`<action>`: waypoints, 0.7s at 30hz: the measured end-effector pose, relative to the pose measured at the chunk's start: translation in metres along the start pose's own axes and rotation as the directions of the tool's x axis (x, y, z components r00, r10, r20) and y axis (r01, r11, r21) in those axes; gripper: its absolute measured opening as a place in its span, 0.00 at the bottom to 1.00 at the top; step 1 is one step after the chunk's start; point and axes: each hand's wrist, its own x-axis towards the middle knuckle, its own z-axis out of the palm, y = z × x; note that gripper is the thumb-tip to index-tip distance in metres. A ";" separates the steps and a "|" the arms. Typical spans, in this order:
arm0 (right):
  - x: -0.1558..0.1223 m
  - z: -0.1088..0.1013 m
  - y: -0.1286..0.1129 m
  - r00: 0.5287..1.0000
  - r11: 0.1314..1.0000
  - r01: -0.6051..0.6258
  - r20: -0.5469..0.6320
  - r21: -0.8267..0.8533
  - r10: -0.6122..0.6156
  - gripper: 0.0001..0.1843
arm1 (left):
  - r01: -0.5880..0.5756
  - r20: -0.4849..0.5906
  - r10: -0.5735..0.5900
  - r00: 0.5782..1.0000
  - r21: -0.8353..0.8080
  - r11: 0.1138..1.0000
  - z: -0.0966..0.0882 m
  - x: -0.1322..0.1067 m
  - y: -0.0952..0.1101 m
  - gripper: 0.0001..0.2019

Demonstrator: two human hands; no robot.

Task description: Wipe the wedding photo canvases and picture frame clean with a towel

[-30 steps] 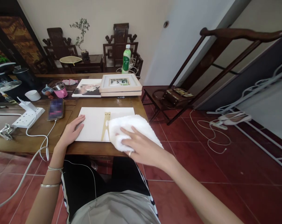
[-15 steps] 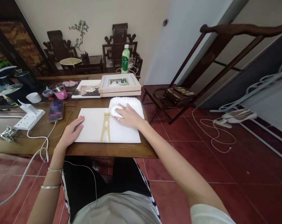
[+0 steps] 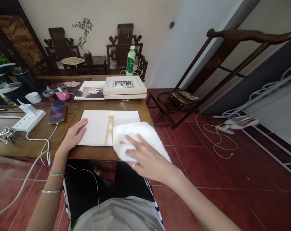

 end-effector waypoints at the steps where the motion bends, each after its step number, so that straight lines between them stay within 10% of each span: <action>1: -0.006 -0.002 -0.006 1.000 1.000 -0.006 0.022 0.005 0.006 0.09 | 0.001 0.001 -0.001 1.000 -0.001 1.000 0.000 0.000 0.000 0.21; 15: 0.099 0.003 0.084 0.983 0.988 -0.133 -0.135 -0.072 0.123 0.13 | -0.005 0.005 0.005 1.000 0.016 1.000 0.000 0.000 -0.002 0.21; 21: 0.098 0.014 0.077 0.980 0.989 -0.088 -0.188 -0.122 0.064 0.11 | -0.023 0.004 0.023 1.000 0.020 1.000 0.000 0.000 -0.004 0.21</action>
